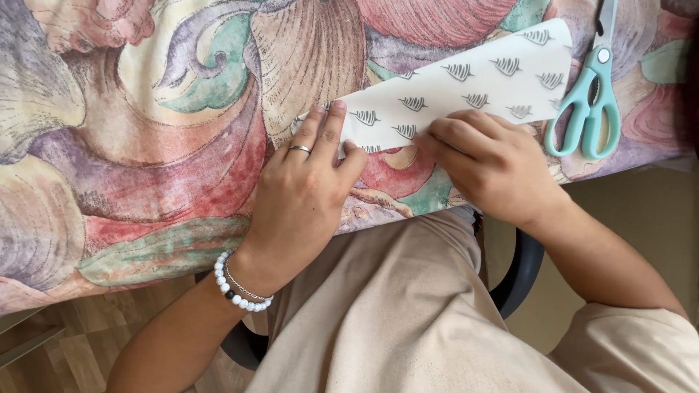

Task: Wrapping small white cylindrical objects into printed paper sheets.

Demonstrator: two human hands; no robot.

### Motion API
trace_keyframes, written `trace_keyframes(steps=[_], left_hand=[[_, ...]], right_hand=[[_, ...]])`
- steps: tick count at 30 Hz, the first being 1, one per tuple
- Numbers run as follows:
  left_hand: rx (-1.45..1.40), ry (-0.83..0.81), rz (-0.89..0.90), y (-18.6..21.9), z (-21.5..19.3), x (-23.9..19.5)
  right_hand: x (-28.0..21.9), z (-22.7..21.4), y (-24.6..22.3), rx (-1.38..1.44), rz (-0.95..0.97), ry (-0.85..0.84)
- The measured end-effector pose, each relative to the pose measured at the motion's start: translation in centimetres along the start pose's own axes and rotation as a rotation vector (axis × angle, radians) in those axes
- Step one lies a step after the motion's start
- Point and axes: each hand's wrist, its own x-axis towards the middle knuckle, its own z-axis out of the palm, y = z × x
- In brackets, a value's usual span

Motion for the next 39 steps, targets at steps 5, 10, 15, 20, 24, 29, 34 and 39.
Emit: trace_keyframes(steps=[5,10,15,20,24,29,34,39], left_hand=[[-0.095,0.085,0.071,-0.4,-0.1,-0.2],[-0.136,0.076,0.093,-0.4,0.1,-0.2],[-0.262,0.077,0.063,-0.4,0.4,-0.4],[-0.277,0.037,0.047,-0.6,0.6,-0.4],[-0.270,0.026,0.044,-0.6,0.7,-0.6],[-0.264,0.020,0.042,-0.7,0.7,-0.4],[-0.258,0.010,0.044,-0.8,0.7,-0.4],[-0.314,-0.022,0.034,-1.1,0.4,-0.3]], right_hand=[[0.0,0.4,0.0,-0.028,0.012,-0.004],[-0.8,0.2,0.2,-0.045,0.014,-0.008],[-2.5,0.4,0.9,-0.077,0.022,-0.012],[-2.5,0.4,0.8,-0.094,0.014,-0.001],[-2.2,0.4,0.8,-0.069,0.001,0.017],[-2.4,0.6,0.8,-0.086,-0.001,0.020],[-2.5,0.6,0.8,-0.103,-0.023,0.036],[-2.4,0.5,0.7,-0.111,-0.037,0.012]])
